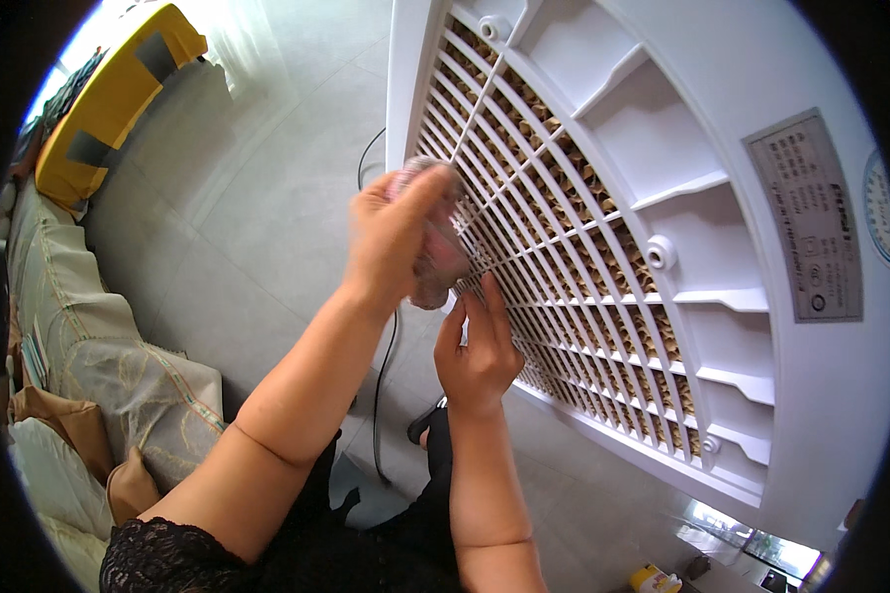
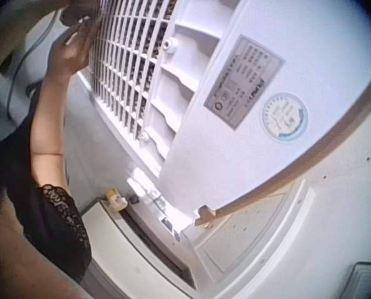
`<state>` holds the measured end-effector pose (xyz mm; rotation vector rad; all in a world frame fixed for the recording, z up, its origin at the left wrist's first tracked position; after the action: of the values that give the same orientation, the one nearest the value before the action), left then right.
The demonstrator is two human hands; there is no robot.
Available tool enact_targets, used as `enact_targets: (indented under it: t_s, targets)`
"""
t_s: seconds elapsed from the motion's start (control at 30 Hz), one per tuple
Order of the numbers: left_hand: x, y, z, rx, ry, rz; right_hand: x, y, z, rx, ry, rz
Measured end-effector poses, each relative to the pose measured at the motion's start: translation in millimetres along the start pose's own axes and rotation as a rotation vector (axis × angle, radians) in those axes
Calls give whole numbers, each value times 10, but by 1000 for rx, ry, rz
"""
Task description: The person sits on the floor and wipes the front grille of a portable air cooler with a cloth. They repeatedly rub the cloth across the grille surface, occasionally adjusting the cloth and repositioning their hands to reach different sections.
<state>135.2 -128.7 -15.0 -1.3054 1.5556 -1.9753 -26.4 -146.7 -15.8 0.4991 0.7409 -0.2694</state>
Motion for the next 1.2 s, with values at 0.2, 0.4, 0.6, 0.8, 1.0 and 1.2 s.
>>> enact_targets:
  t_s: [0.2,0.4,0.6,0.8,1.0,1.2]
  targets:
    - [57,-291,-63,-154,-25,-131,-26,-36,-13,37,19,7]
    - [130,59,-161,403,208,817,-12,1,-1,66,51,1]
    - [346,-403,-39,427,128,1400,-11,-66,-48,67,25,5]
    - [248,-210,-47,679,104,1408,-47,-47,-4,-10,-10,-41]
    - [224,-264,3,499,212,987,-15,-32,-37,63,47,7]
    - [315,-502,-23,419,134,919,-29,-60,-31,55,34,0]
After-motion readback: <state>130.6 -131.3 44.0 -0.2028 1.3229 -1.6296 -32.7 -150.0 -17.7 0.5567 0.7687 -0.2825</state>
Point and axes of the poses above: each hand's wrist, its own z-axis towards the middle knuckle, its own x-axis out of the palm, y = z × x, the point moved 4 cm from there along z, towards the middle knuckle, and after that the axes turned 5 degrees about y, right-handed, at the moved point
